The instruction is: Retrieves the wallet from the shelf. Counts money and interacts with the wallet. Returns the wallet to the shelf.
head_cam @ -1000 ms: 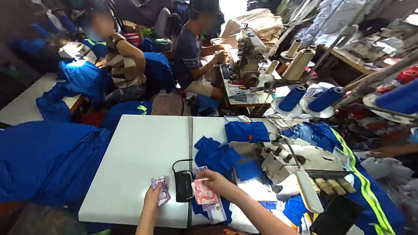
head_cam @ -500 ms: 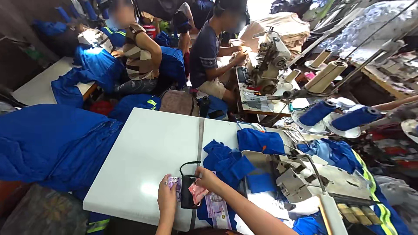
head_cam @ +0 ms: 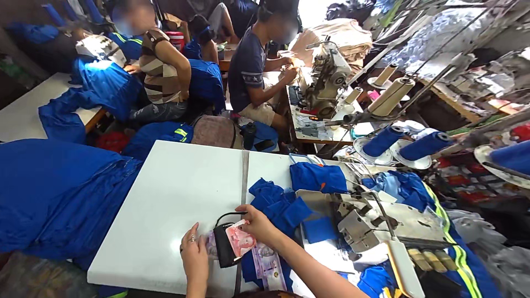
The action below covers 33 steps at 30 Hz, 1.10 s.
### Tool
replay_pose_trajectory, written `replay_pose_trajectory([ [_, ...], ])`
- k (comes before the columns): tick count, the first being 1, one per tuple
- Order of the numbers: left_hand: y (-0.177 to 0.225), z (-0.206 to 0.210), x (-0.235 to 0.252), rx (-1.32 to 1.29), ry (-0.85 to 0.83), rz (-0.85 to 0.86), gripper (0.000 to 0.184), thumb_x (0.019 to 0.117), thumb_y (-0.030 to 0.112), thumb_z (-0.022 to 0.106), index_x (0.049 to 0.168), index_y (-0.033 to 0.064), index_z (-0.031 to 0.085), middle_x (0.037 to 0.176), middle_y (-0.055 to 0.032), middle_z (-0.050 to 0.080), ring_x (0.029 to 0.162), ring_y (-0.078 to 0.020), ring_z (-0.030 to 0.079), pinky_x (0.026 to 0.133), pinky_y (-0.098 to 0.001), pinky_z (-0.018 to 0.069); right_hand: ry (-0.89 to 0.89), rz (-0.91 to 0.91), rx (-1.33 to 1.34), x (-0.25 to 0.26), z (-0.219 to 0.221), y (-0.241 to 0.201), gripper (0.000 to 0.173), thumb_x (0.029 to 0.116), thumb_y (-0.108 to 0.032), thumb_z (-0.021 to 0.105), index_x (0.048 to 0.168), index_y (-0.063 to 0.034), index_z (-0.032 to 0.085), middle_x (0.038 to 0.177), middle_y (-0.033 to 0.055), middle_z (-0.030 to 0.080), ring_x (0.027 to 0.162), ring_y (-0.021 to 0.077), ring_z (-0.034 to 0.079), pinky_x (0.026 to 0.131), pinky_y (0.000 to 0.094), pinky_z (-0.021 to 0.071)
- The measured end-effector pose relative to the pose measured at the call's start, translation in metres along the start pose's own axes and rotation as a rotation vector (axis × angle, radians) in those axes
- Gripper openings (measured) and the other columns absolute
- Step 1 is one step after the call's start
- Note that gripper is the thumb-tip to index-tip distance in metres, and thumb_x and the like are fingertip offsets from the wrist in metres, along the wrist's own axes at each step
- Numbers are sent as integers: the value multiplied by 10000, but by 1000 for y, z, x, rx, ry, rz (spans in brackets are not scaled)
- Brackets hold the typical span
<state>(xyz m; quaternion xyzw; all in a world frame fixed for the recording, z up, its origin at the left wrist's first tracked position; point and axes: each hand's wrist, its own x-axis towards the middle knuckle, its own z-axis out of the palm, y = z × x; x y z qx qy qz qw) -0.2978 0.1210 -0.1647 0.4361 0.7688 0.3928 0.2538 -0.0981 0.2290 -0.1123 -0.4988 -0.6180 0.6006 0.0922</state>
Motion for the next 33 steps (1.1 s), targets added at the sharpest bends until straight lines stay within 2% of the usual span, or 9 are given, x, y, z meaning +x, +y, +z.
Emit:
replay_pose_trajectory([
  [2,24,-7,-4,-142,-45,-22,385,1011,89,556,1365,-61,577,1305,-258,616,1162,-355,636,969,-489,539,24,-42,41,-13,-9,-7,558,916,-39,693,1440,-54,502,971,109,686,842,180,657,826,385,554],
  [5,61,-7,-8,-325,-293,-73,469,978,153,644,1390,-51,555,1182,-176,691,1016,-236,696,904,-412,576,86,-75,107,-29,-13,-20,503,921,-21,688,1402,-56,545,954,80,696,821,138,661,802,345,560],
  [7,82,-3,-10,-392,-379,-180,330,954,153,693,1224,-35,669,1053,-120,738,930,-174,718,883,-371,587,125,-79,135,-36,-14,-29,466,940,-11,661,1392,-61,558,965,81,712,830,136,680,801,337,570],
  [9,91,1,-9,-441,-353,-222,148,951,115,694,998,-23,718,876,-77,734,802,-135,702,794,-339,586,149,-90,97,-43,-18,-34,454,965,-28,632,1410,-79,556,1003,91,741,877,150,710,838,355,577],
  [14,98,-2,-4,-480,-229,-206,78,927,61,713,888,-7,718,789,-56,720,734,-115,691,727,-302,584,238,-160,3,-65,-26,-29,260,1001,-67,601,1254,-55,660,1037,64,763,937,118,727,884,325,579],
  [19,89,-6,-7,-638,-87,-315,102,982,26,637,960,-73,625,775,-121,704,639,-190,718,613,-345,635,231,-201,172,-76,-27,-13,139,969,-49,655,1096,0,678,949,46,738,860,78,703,826,274,581],
  [25,65,-10,-10,-710,29,-426,108,1011,40,600,995,-65,581,788,-122,674,638,-177,690,591,-337,612,-8,-327,83,-84,-7,-6,165,983,-65,646,1113,10,713,1070,89,725,964,111,687,904,298,564],
  [30,37,-29,-5,-635,131,-459,141,1036,76,577,1078,-58,566,849,-130,650,691,-164,677,615,-327,594,164,124,-111,-86,-14,21,267,1041,-196,567,1215,-12,650,1117,145,702,959,237,712,893,426,580],
  [33,17,-42,-8,-560,117,-465,212,1050,109,560,1164,-69,562,923,-154,641,751,-184,665,661,-364,584,126,352,-340,-87,-12,37,395,1039,-269,582,1327,1,594,1210,212,676,1128,353,662,1008,529,500],
])
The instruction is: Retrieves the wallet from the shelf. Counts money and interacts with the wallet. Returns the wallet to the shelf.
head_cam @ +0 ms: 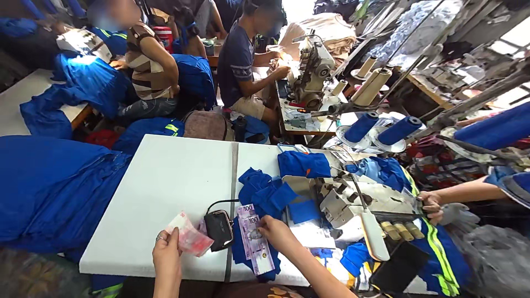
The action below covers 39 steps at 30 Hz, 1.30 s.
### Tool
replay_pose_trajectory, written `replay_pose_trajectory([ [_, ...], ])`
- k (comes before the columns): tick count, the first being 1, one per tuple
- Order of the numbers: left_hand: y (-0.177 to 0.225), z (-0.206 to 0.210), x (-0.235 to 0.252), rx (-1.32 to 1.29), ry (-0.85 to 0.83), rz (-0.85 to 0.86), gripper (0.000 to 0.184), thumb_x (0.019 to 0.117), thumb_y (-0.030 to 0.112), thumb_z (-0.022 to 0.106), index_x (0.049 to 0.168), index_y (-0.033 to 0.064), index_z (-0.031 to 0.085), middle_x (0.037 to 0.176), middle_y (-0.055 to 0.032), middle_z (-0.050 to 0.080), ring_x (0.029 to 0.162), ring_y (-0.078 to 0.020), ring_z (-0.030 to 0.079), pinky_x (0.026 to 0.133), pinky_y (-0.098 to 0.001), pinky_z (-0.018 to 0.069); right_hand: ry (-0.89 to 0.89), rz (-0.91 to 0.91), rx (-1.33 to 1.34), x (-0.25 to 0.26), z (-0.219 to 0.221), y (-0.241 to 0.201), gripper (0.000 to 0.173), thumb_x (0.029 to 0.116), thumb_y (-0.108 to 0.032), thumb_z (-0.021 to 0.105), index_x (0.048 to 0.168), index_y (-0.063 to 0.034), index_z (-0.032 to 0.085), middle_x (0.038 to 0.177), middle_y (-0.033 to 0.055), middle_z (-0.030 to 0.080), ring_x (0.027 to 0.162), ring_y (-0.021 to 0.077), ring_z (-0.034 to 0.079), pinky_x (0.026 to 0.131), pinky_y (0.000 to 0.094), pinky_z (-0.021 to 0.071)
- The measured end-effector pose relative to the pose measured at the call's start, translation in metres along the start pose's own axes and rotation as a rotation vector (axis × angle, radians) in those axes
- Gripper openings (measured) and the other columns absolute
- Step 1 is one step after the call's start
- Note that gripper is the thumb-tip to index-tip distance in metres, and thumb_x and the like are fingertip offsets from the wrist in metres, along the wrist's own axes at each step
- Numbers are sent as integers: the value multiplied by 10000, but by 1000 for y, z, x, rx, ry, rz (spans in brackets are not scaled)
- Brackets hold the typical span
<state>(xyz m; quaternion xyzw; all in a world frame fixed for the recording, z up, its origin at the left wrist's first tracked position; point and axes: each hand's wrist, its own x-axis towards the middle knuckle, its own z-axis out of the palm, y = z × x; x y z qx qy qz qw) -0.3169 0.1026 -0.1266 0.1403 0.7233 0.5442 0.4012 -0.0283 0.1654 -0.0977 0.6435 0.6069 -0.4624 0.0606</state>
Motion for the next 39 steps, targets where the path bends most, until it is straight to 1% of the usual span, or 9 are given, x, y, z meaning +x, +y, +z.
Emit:
replay_pose_trajectory([
  [6,-26,-17,-2,77,-16,28,179,1028,75,584,1108,-85,589,866,-137,654,721,-151,662,683,-329,580,28,147,-150,21,20,-13,646,940,-440,701,1385,1,543,1392,230,573,1264,398,583,1026,580,480],
  [12,-49,-21,-4,195,-94,-51,204,1020,101,615,1074,-96,613,928,-200,669,801,-244,678,740,-427,583,149,52,108,42,31,3,360,927,-256,719,1183,-11,654,1123,193,686,1072,337,663,951,542,513],
  [15,-51,-25,-8,221,-102,-60,204,1015,76,612,1109,-105,603,973,-221,667,844,-259,672,773,-438,572,187,27,108,34,24,0,363,943,-250,704,1218,-24,635,1120,175,691,1073,318,667,957,524,514],
  [18,-46,-27,-11,235,-75,43,454,973,-49,565,1417,-58,475,1335,-270,571,1068,-317,652,894,-474,552,330,-75,-123,13,17,-17,491,944,-222,703,1368,-13,570,1265,211,653,1198,377,623,1029,550,478],
  [20,-37,-27,-12,372,-71,182,593,956,-77,511,1528,-2,373,1568,-243,393,1327,-373,537,1044,-539,485,476,-240,-227,3,21,-28,430,928,-171,713,1309,10,628,1215,233,667,1139,407,648,963,553,520],
  [23,-16,-20,-20,736,-146,295,394,1005,-25,465,1386,-17,563,1417,-294,543,1253,-473,580,1003,-632,482,201,-211,-206,1,22,-49,294,1044,-200,548,1215,8,665,1216,215,663,1166,364,641,997,512,511],
  [27,-2,9,-31,1139,-470,87,353,1046,46,440,1286,109,692,1397,-202,570,1174,-370,645,984,-531,536,-81,-63,-142,44,41,-59,357,1049,-265,540,1264,1,641,1256,215,655,1210,359,623,1030,549,478],
  [32,-21,25,-31,1104,-496,19,343,1040,39,477,1349,-26,611,1416,-250,540,1263,-361,592,1069,-468,484,-33,-110,-109,49,39,-93,299,1015,-202,585,1215,15,636,1213,222,660,1171,374,632,995,562,489],
  [39,-47,8,-10,759,-461,37,400,981,-22,505,1367,6,606,1414,-230,573,1328,-344,551,1124,-479,434,-103,-519,-516,26,38,-138,299,1030,7,464,1303,50,578,1313,271,600,1217,441,601,986,582,493],
])
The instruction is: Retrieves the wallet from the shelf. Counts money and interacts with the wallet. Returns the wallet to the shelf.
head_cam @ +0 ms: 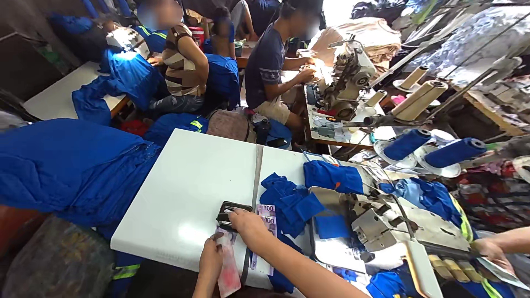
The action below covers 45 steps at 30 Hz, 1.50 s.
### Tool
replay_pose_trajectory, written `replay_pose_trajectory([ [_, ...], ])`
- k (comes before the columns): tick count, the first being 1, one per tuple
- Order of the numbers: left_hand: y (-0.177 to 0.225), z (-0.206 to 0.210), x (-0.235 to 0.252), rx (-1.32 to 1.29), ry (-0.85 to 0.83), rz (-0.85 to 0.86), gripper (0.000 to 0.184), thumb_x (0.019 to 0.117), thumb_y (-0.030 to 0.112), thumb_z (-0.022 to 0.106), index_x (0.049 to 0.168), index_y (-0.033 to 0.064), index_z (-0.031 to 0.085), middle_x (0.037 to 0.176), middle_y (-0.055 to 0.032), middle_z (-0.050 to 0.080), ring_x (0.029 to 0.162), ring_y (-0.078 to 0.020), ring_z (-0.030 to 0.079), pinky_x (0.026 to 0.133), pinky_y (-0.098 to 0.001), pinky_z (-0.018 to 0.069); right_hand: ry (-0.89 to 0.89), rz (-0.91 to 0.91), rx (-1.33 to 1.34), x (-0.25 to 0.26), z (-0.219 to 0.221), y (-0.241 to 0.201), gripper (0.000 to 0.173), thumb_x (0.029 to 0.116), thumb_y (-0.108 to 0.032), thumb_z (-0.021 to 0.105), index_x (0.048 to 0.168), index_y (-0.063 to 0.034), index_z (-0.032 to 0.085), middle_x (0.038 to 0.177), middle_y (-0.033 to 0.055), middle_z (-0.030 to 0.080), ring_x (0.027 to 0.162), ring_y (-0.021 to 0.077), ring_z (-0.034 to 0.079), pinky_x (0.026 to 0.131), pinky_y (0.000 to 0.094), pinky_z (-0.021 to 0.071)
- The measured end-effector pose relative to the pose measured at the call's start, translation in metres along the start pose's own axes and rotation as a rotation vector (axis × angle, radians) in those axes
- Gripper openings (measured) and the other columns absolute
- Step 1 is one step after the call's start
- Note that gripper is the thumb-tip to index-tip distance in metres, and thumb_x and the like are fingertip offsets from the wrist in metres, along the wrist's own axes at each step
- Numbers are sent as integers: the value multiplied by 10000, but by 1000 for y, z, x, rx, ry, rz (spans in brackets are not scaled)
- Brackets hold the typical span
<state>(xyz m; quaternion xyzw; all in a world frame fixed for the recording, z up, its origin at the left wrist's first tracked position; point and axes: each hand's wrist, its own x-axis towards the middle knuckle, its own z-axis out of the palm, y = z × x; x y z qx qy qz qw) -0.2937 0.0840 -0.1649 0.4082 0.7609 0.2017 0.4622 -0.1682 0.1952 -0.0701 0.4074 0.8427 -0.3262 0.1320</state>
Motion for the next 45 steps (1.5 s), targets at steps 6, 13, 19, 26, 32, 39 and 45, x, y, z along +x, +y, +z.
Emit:
replay_pose_trajectory([
  [6,-12,-14,-1,-139,106,5,405,939,-94,488,1301,11,636,1387,-205,597,1301,-334,569,1092,-495,459,-33,-110,-38,-1,8,7,266,1032,1,468,1257,58,597,1289,289,590,1173,457,614,951,571,515],
  [13,21,-45,-44,157,343,-3,292,994,97,471,1076,56,749,1139,-181,693,1032,-377,680,866,-587,534,233,-263,-45,-20,43,34,234,975,42,511,1106,-22,695,1140,235,655,946,402,699,738,530,588],
  [19,31,-35,-5,321,114,125,459,1074,385,493,1519,275,518,1219,-153,705,1047,-353,708,899,-566,548,514,-255,-13,-17,60,41,121,978,-78,614,1009,-29,720,1031,176,689,900,315,722,745,434,620],
  [26,35,-41,0,365,152,232,322,1042,293,580,1246,81,710,1141,-153,728,974,-354,727,830,-553,571,629,-109,137,-11,70,35,112,911,-140,720,939,-33,734,984,150,701,878,278,721,755,402,615],
  [32,36,-36,-4,382,133,241,396,1017,360,618,1229,36,702,1151,-158,730,954,-356,734,822,-548,579,771,-42,141,-11,85,28,92,861,-125,746,866,-37,720,900,120,681,816,252,702,715,373,606],
  [39,34,-29,-1,461,258,332,336,967,317,687,1107,15,736,1048,-158,746,873,-353,745,728,-528,601,877,-63,147,-14,99,32,117,853,-162,765,853,-56,717,902,102,690,843,233,699,761,340,600],
  [45,49,-30,16,524,280,249,352,1013,326,633,1105,-2,719,1052,-188,735,902,-375,737,742,-533,590,895,-105,41,-28,109,44,123,871,-205,747,832,-93,717,961,81,737,897,242,725,796,374,601],
])
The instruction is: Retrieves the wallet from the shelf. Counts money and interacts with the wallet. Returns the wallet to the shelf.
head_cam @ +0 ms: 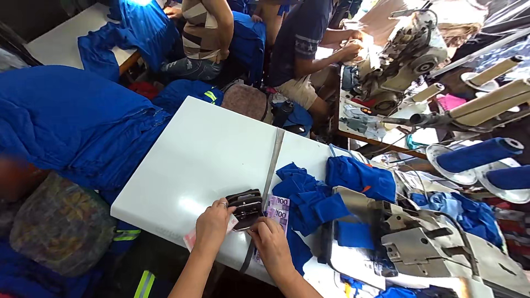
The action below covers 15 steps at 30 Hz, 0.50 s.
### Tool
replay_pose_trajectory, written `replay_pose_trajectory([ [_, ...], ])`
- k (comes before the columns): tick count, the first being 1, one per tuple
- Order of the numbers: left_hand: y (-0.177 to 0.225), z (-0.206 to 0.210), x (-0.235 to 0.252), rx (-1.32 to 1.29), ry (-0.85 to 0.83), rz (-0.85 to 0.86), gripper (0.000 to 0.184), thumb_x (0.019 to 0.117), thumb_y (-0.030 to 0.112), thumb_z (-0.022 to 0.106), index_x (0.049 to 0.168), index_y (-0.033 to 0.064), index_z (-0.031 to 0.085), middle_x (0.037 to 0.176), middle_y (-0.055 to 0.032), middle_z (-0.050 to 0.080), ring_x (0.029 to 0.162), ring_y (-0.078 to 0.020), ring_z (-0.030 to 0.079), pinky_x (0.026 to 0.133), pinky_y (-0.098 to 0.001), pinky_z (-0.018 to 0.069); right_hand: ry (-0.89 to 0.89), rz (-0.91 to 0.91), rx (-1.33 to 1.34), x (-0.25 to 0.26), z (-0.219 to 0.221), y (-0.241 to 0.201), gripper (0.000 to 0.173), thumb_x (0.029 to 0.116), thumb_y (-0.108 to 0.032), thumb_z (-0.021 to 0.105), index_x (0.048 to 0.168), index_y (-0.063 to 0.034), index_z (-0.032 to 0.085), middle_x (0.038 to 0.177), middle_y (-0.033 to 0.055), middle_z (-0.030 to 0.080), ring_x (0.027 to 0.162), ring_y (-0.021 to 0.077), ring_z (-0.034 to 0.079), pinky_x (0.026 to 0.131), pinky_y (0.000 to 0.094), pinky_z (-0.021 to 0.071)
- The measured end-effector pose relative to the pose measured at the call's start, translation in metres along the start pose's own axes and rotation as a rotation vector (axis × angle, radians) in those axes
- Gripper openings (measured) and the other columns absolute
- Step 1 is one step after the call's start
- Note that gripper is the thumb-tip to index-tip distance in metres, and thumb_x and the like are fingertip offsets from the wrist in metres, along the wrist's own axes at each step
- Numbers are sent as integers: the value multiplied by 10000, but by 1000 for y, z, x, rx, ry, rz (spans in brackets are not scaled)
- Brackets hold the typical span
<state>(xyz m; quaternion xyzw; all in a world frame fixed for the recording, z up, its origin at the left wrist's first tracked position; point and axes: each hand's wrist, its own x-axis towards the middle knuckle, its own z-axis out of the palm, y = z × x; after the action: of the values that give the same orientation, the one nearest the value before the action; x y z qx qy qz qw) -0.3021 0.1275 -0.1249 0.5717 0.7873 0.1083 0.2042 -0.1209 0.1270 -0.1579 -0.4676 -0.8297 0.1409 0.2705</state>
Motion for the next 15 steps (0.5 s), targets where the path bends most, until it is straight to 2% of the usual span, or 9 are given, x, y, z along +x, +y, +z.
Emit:
replay_pose_trajectory([
  [2,3,-3,8,5,-50,-24,368,1030,339,609,1137,1,710,1103,-185,728,952,-375,729,783,-536,580,4,-58,-43,-8,-2,7,121,907,-212,713,840,-111,716,985,67,740,890,233,727,795,381,603],
  [5,3,0,11,-14,-66,17,373,1030,339,609,1144,-2,708,1105,-190,725,964,-379,724,800,-545,578,-24,-133,-89,-15,-4,15,109,949,-201,664,879,-139,721,1003,44,738,906,221,717,811,378,594],
  [9,-10,14,9,-144,63,101,309,982,291,684,1070,-2,732,1003,-174,741,863,-361,737,746,-553,592,-58,-164,-106,-20,-8,17,107,970,-170,637,942,-159,740,1025,27,736,934,212,709,831,375,588],
  [12,-19,15,7,-264,47,114,274,967,276,703,1070,25,738,988,-139,742,864,-316,733,774,-548,589,-71,-150,-107,-14,-10,13,112,962,-140,633,966,-172,740,1019,18,735,928,206,708,821,367,586],
  [15,-25,13,0,-332,-2,99,242,974,248,692,1116,60,748,1057,-106,751,942,-282,734,845,-540,579,-112,-106,-89,2,-6,4,214,889,-4,651,1012,-139,761,1009,56,744,920,250,724,798,409,602],
])
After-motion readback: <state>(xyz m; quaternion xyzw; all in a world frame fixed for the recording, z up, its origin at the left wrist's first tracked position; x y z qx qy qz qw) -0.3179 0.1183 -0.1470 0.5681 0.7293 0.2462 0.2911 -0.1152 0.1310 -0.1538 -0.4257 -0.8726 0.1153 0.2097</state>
